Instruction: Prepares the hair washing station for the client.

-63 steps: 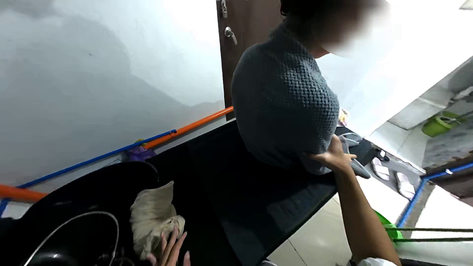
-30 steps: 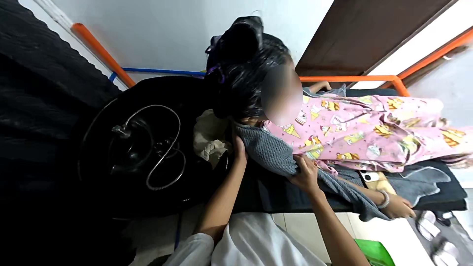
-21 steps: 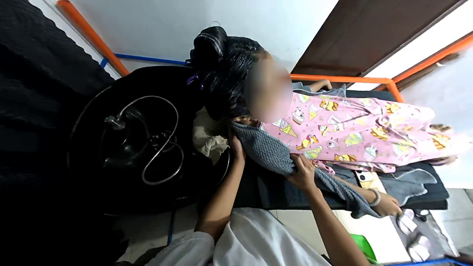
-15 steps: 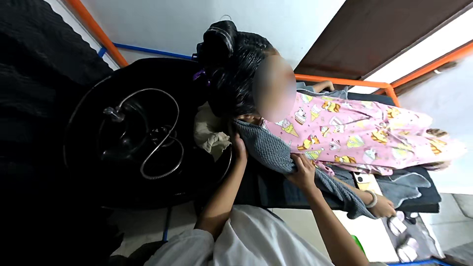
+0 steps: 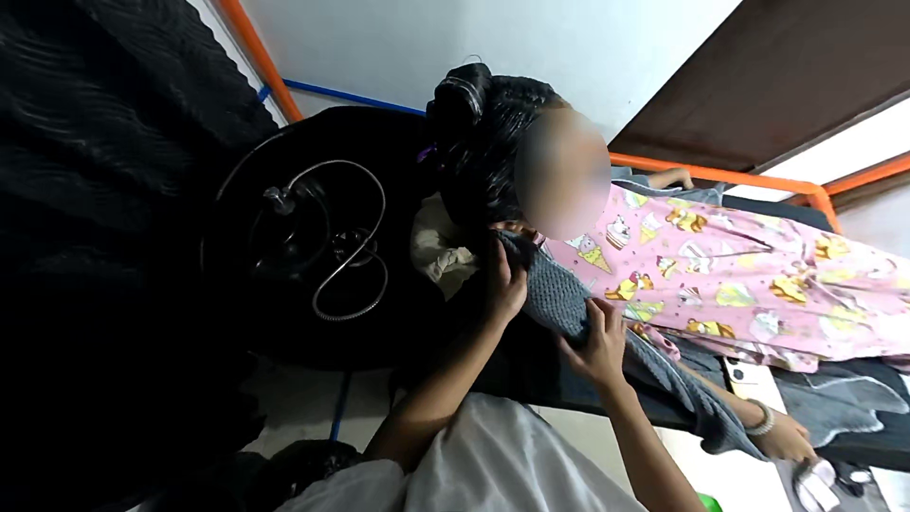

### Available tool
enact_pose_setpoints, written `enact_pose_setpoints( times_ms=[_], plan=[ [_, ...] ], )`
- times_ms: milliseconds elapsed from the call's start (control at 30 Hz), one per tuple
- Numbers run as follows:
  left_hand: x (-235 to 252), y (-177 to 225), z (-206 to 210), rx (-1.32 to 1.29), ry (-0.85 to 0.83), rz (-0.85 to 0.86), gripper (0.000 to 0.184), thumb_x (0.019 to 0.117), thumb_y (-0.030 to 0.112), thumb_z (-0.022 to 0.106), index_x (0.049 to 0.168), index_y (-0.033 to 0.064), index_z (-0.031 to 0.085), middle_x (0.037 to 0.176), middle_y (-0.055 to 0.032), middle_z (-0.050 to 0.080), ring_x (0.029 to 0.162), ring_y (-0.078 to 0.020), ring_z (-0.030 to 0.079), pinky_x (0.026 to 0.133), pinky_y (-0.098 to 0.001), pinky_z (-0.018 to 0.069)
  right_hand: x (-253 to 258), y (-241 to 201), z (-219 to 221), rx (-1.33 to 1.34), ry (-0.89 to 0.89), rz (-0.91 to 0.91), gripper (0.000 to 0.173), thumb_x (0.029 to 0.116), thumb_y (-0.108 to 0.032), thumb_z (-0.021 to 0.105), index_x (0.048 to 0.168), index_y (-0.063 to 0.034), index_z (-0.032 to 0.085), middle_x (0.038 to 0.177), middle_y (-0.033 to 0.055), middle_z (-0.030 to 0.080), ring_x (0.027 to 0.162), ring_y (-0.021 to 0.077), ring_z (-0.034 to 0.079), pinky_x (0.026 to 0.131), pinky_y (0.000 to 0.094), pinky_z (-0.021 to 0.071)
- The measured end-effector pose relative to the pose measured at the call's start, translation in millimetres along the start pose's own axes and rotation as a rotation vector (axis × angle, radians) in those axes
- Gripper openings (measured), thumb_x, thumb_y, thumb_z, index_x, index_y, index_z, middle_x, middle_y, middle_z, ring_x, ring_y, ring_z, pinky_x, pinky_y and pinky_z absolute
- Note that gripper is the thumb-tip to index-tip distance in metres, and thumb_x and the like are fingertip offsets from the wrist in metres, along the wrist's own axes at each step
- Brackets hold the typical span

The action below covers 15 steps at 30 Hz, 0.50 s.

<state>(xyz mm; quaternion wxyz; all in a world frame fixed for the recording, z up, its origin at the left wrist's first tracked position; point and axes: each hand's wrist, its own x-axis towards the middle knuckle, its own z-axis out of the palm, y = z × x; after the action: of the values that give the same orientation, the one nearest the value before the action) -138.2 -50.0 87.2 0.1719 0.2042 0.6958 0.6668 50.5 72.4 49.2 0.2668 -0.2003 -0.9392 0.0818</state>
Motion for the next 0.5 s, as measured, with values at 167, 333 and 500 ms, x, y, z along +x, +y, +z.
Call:
enact_pose_setpoints(
  times_ms=[167,333,500],
  plan=[
    [-10.6,23.6,-41.1,-0.163,-0.210,-0.128,0.071,0.0981,-0.001,0.055,0.162,0.0021,0.024,0.171,-0.0165,0.014,0.156,-0.0246,0.023,0.125,-0.0408,0.0294,17.6,-19.6,5.6,0.116,0.082,0.023,0.082,0.0867,-0.066,0.058,0.127,0.0055,0.061,0.121,0.0311,0.060,0.113,0.0433,0.059,0.097,0.0542,0.0483],
    [-7.4,42.8,-106.9,-0.417,0.042,-0.292,0.044,0.1021,0.000,0.044,0.146,-0.0035,0.047,0.147,-0.0214,0.052,0.127,-0.0260,0.059,0.107,-0.0409,0.0489,9.5,-35.2,12.9,0.097,0.151,0.083,0.075,0.0920,-0.060,0.054,0.130,0.0039,0.061,0.125,0.0319,0.058,0.118,0.0442,0.056,0.101,0.0547,0.0454],
    [59.3,50.6,-138.1,-0.689,0.040,-0.470,0.059,0.1128,0.043,0.018,0.154,0.0029,0.034,0.147,-0.0178,0.051,0.129,-0.0275,0.057,0.107,-0.0452,0.0478,5.1,-44.0,17.6,0.120,0.211,0.136,0.070,0.0980,-0.058,0.047,0.128,0.0028,0.063,0.122,0.0305,0.060,0.116,0.0411,0.057,0.102,0.0511,0.0454]
  ],
)
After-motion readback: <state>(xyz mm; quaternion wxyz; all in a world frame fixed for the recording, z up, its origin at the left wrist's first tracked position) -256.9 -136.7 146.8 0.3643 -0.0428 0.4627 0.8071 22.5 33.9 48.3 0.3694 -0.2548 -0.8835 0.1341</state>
